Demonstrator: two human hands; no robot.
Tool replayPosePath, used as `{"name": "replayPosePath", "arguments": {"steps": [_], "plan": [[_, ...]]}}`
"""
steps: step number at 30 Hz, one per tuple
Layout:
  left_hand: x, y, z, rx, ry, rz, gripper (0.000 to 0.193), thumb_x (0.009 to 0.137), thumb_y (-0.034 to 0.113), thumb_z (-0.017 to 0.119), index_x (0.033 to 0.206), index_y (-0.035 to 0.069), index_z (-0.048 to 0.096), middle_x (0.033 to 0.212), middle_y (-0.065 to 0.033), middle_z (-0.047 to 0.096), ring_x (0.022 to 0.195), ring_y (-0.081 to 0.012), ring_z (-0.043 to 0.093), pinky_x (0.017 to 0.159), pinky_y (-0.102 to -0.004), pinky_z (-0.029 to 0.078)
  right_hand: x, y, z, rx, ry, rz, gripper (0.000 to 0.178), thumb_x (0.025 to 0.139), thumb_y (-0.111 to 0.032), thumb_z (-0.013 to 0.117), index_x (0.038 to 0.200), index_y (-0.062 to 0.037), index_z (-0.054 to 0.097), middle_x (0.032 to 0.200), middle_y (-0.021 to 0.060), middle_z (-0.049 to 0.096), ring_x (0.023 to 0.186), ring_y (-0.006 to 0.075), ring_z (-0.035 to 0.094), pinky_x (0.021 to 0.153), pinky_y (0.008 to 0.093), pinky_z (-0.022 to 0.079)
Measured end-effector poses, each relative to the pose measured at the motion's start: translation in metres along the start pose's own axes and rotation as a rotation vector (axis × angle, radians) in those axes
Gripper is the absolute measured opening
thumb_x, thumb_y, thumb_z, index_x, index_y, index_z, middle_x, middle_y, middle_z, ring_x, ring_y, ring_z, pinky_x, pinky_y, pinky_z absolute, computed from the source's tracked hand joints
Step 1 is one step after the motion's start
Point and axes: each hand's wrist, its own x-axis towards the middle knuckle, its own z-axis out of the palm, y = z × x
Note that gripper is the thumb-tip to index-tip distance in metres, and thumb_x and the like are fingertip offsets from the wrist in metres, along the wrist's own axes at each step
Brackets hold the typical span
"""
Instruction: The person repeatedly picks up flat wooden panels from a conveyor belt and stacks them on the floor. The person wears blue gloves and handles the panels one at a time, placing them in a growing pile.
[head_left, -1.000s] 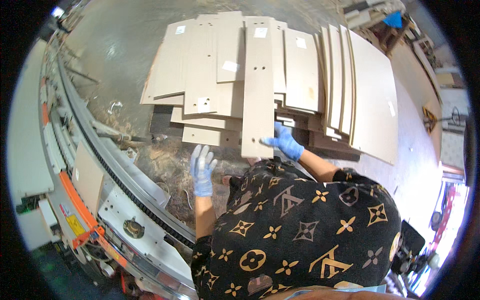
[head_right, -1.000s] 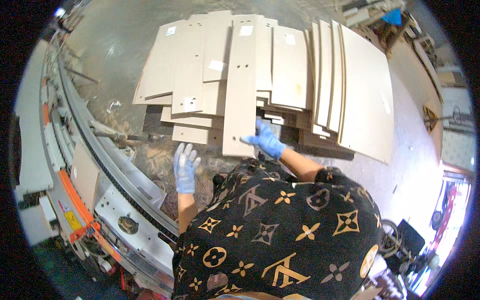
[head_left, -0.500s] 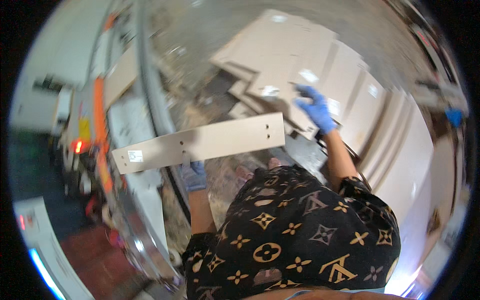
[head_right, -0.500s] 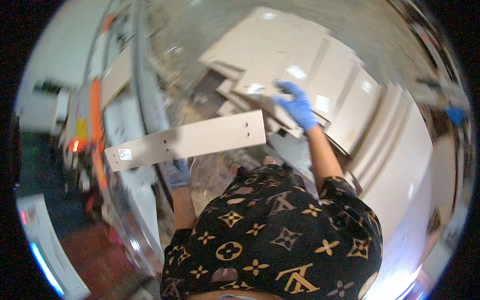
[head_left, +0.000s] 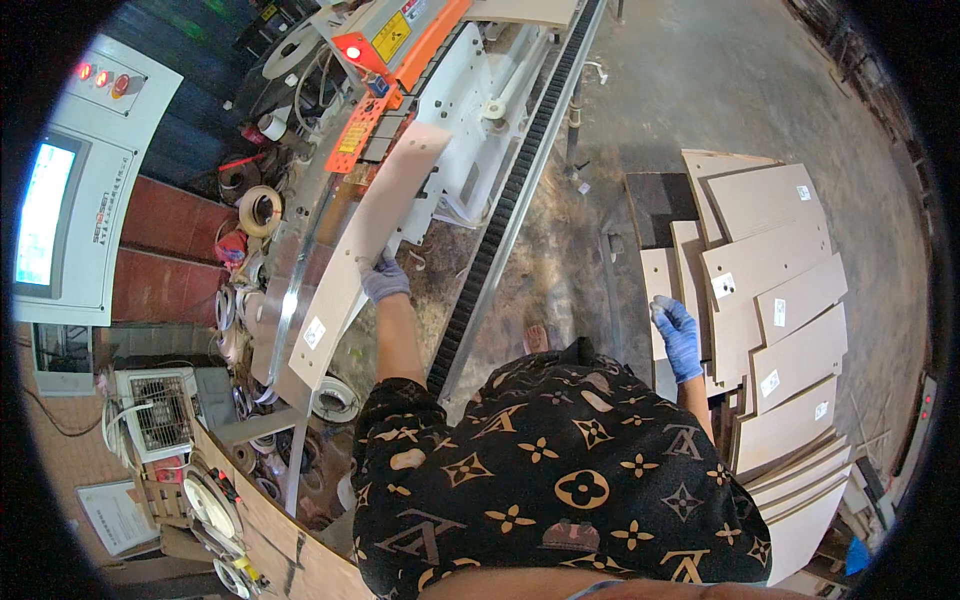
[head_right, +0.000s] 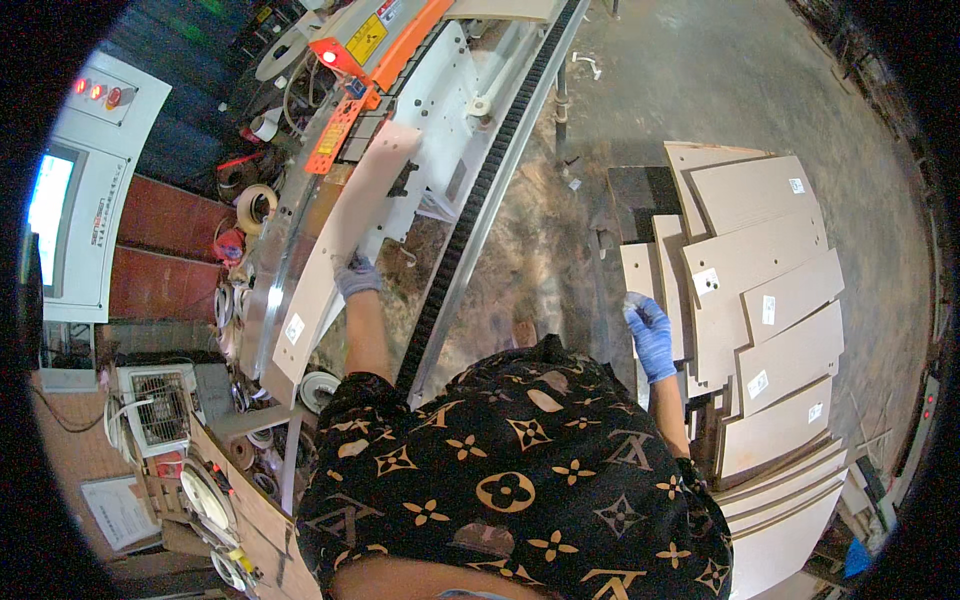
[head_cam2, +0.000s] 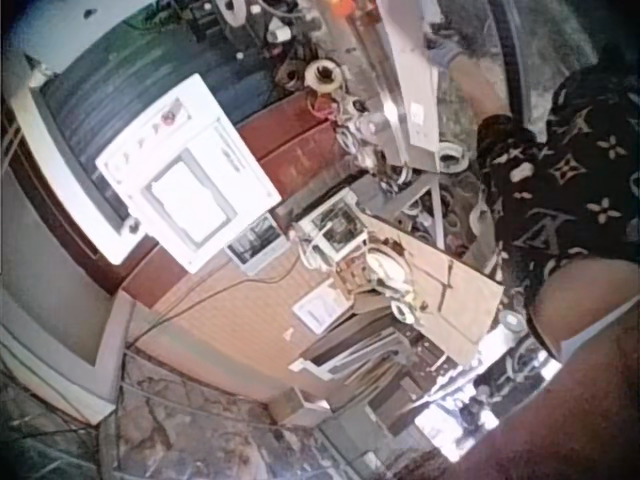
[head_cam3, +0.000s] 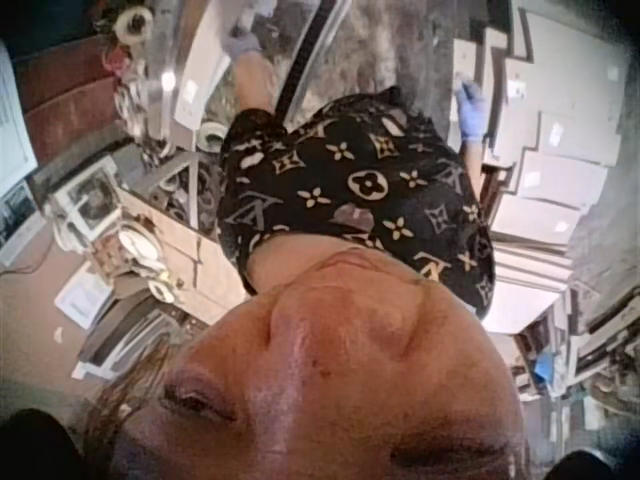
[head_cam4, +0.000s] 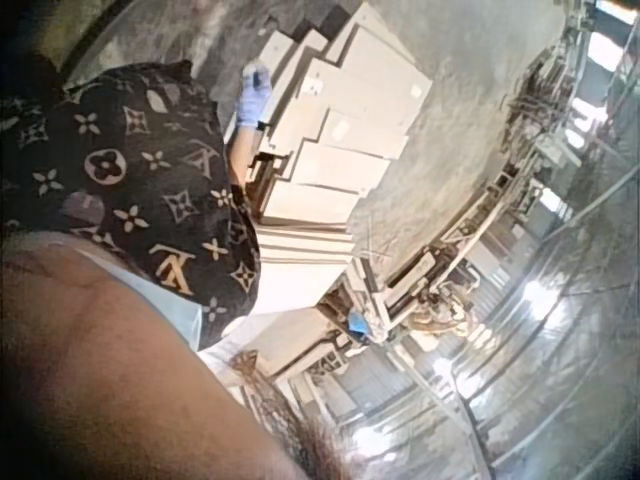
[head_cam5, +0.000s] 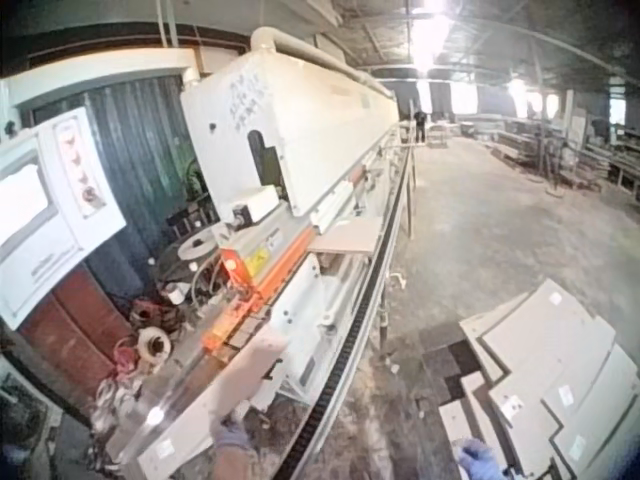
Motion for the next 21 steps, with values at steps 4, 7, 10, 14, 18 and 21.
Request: {"name": "replayPosePath", "arguments": {"steps": [4, 7, 10, 14, 18, 21], "plan": [[0.036, 0.020, 0.010, 0.098, 0.007, -0.084, 0.036, 0.086, 0.036, 0.052, 0.102, 0.004, 0.057, 0.096, -0.0076, 0.063, 0.085, -0.0190, 0.061, 0.071, -0.0332, 0.055, 0.012, -0.006, 0.028, 0.028, -0.040, 0.014, 0.026, 0.084, -0.004, 0.060, 0.109, -0.0006, 0.058, 0.098, 0.0029, 0.062, 0.089, 0.0094, 0.056, 0.082, 0.0237, 0.045], [0.035, 0.036, 0.019, 0.154, -0.027, -0.295, 0.037, 0.086, 0.039, 0.052, 0.103, 0.007, 0.057, 0.097, -0.0061, 0.062, 0.083, -0.0173, 0.061, 0.069, -0.0359, 0.054, 0.015, -0.013, 0.046, 0.005, -0.043, 0.019, 0.026, 0.083, -0.003, 0.060, 0.109, -0.0006, 0.058, 0.097, 0.0027, 0.062, 0.088, 0.0091, 0.056, 0.082, 0.0236, 0.045], [0.014, 0.065, 0.026, 0.347, -0.118, -0.356, 0.035, 0.085, 0.040, 0.053, 0.103, 0.011, 0.058, 0.098, -0.0051, 0.063, 0.081, -0.0172, 0.060, 0.070, -0.0377, 0.052, 0.011, -0.022, 0.060, -0.031, -0.055, 0.038, 0.025, 0.083, -0.003, 0.060, 0.109, -0.0011, 0.058, 0.095, 0.0017, 0.062, 0.085, 0.0084, 0.055, 0.079, 0.0230, 0.046], [-0.016, 0.114, 0.026, 1.332, -0.229, 0.393, 0.038, 0.079, 0.041, 0.059, 0.105, 0.014, 0.060, 0.105, -0.0064, 0.061, 0.088, -0.0216, 0.059, 0.077, -0.0398, 0.047, 0.014, -0.027, 0.081, -0.043, -0.087, 0.080, 0.025, 0.083, -0.004, 0.060, 0.107, -0.0018, 0.058, 0.093, 0.0016, 0.062, 0.082, 0.0080, 0.055, 0.076, 0.0227, 0.046], [-0.031, 0.181, 0.006, 2.090, -0.081, 0.926, 0.063, 0.068, 0.054, 0.066, 0.121, 0.023, 0.053, 0.126, -0.0124, 0.049, 0.120, -0.0314, 0.040, 0.099, -0.0497, 0.030, 0.019, -0.037, 0.103, -0.126, -0.124, 0.062, 0.024, 0.082, -0.004, 0.061, 0.106, -0.0020, 0.058, 0.092, 0.0016, 0.062, 0.082, 0.0083, 0.055, 0.076, 0.0230, 0.046], [-0.038, 0.216, -0.015, 2.422, 0.233, 0.753, 0.073, 0.062, 0.061, 0.066, 0.126, 0.031, 0.049, 0.136, -0.0111, 0.040, 0.127, -0.0328, 0.031, 0.103, -0.0504, 0.023, 0.026, -0.043, 0.114, -0.138, -0.155, 0.065, 0.024, 0.082, -0.004, 0.062, 0.106, -0.0022, 0.059, 0.092, 0.0015, 0.062, 0.082, 0.0087, 0.055, 0.077, 0.0236, 0.046]]}}
